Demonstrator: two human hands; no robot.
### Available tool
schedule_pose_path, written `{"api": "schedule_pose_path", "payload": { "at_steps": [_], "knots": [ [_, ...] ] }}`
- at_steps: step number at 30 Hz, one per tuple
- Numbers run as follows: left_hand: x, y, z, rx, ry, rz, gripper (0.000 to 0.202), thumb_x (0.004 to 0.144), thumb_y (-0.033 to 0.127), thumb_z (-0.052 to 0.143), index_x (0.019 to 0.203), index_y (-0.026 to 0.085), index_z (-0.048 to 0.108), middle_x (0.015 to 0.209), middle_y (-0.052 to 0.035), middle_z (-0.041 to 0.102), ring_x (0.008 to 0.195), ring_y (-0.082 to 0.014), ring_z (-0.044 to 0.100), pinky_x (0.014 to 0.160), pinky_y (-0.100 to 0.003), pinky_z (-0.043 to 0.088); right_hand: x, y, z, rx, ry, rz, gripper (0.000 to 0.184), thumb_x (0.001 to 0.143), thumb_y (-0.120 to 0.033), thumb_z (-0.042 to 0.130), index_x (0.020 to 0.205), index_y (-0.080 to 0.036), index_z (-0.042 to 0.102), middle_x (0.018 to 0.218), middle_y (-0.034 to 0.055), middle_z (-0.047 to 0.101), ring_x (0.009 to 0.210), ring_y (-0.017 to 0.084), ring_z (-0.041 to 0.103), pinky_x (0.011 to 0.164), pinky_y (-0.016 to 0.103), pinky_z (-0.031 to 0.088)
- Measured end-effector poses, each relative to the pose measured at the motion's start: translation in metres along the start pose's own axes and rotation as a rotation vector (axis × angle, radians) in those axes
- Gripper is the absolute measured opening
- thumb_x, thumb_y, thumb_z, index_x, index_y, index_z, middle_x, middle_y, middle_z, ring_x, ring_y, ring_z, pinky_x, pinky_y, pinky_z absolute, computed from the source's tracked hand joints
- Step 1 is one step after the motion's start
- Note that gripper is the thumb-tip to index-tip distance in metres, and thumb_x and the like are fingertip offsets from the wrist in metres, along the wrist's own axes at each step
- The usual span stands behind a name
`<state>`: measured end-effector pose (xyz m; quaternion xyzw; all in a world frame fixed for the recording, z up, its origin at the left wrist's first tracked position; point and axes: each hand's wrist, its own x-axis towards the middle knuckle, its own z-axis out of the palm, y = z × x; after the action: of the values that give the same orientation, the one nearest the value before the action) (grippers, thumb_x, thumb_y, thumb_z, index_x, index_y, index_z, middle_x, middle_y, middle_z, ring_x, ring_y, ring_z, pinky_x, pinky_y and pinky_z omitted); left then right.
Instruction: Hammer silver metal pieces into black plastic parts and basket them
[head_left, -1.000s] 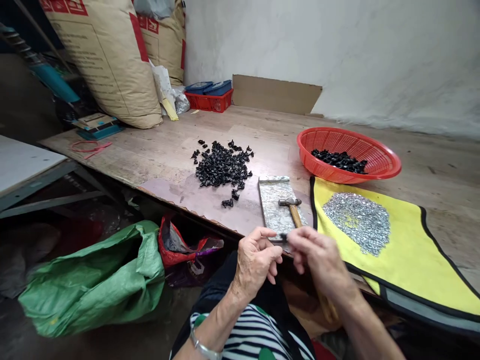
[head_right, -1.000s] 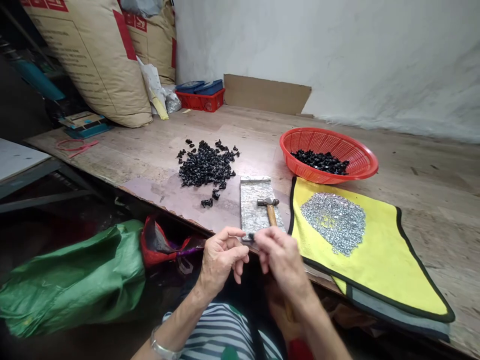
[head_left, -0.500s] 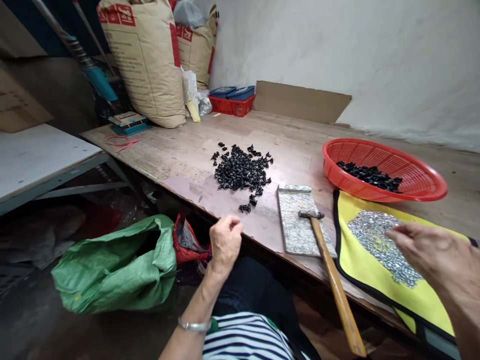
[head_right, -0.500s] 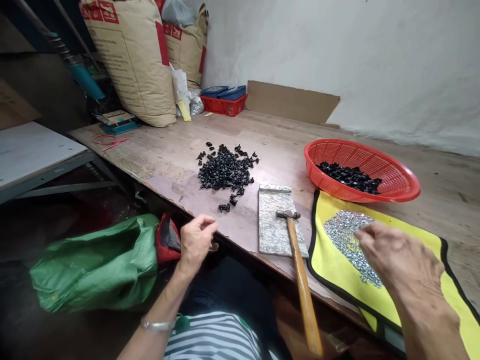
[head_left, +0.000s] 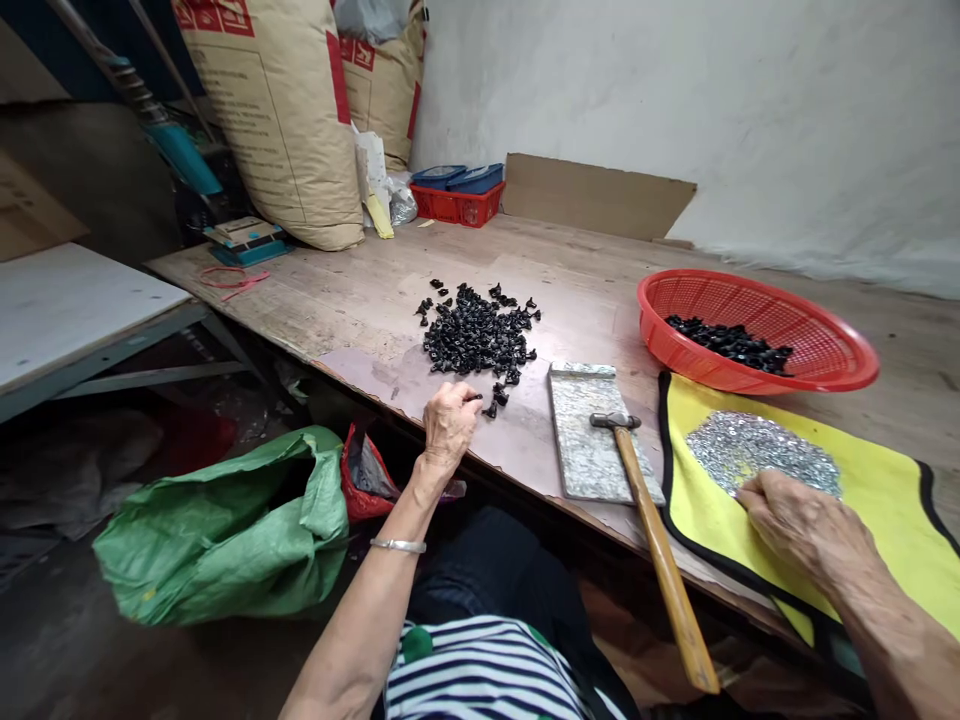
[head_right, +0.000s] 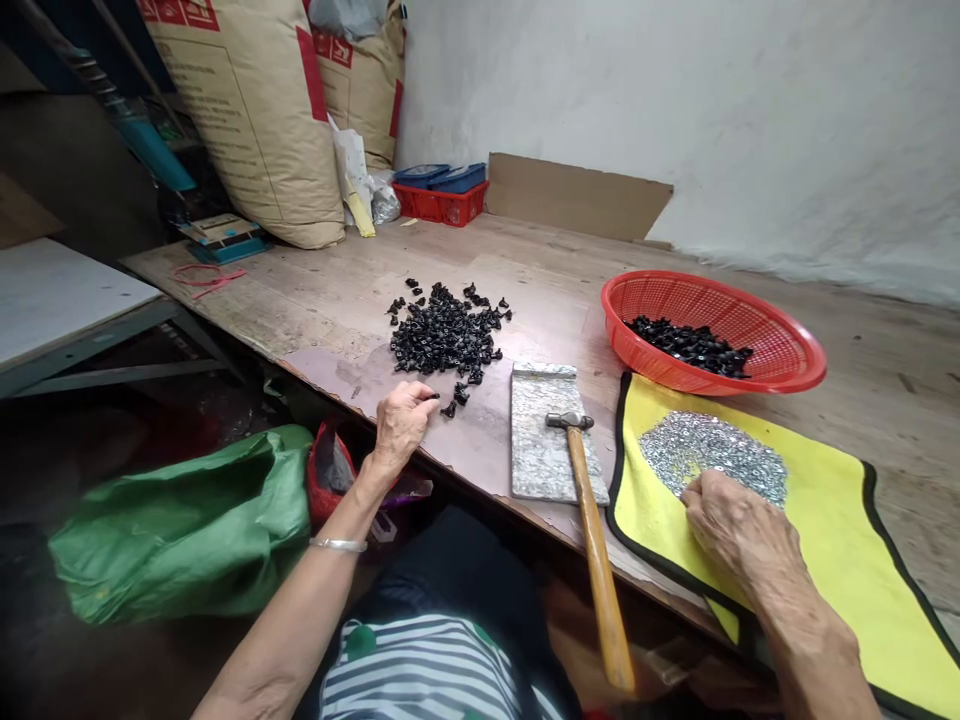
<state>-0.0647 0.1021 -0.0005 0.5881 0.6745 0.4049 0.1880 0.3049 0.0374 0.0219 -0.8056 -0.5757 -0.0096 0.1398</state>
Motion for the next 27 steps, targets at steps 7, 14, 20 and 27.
{"api": "schedule_pose_path", "payload": {
  "at_steps": [7,14,20,27],
  "knots": [
    [-0.042,0.053,-0.006,-0.962,-0.209,-0.297,0.023,0.057,0.023,0.072,0.068,0.013,0.054,0.050,0.0035,0.055,0.043,-0.0129,0.057,0.042,-0.025,0.051,-0.025,-0.038,-0.031,0.307,0.014,0.235,0.009,0.065,-0.018,0.063,0.064,-0.025,0.058,0.057,0.0049,0.059,0.050,0.016,0.049,0.063,0.035,0.039],
    [-0.096,0.088,0.011,-1.190,-0.470,-0.498,0.027,0.052,0.022,0.078,0.070,0.010,0.063,0.050,-0.0010,0.062,0.045,-0.0140,0.060,0.049,-0.027,0.055,-0.089,-0.130,-0.031,1.120,-0.182,-0.098,0.011,0.073,-0.033,0.063,0.070,-0.022,0.064,0.084,0.0031,0.064,0.082,0.018,0.058,0.073,0.029,0.046],
    [-0.102,0.089,0.012,-1.193,-0.416,-0.504,0.022,0.054,0.018,0.077,0.070,0.009,0.066,0.050,-0.0019,0.063,0.046,-0.0131,0.060,0.049,-0.026,0.055,-0.091,-0.145,-0.017,1.204,-0.230,-0.023,0.009,0.072,-0.029,0.065,0.071,-0.020,0.066,0.077,0.0015,0.065,0.074,0.015,0.059,0.065,0.025,0.049],
    [-0.106,0.091,0.015,-1.248,-0.377,-0.547,0.023,0.053,0.020,0.079,0.067,0.009,0.065,0.051,-0.0007,0.061,0.044,-0.0125,0.058,0.043,-0.025,0.053,-0.091,-0.147,-0.014,1.286,-0.232,0.116,0.011,0.065,-0.028,0.072,0.070,-0.019,0.069,0.068,0.0009,0.066,0.062,0.014,0.060,0.059,0.026,0.051]
  ]
}}
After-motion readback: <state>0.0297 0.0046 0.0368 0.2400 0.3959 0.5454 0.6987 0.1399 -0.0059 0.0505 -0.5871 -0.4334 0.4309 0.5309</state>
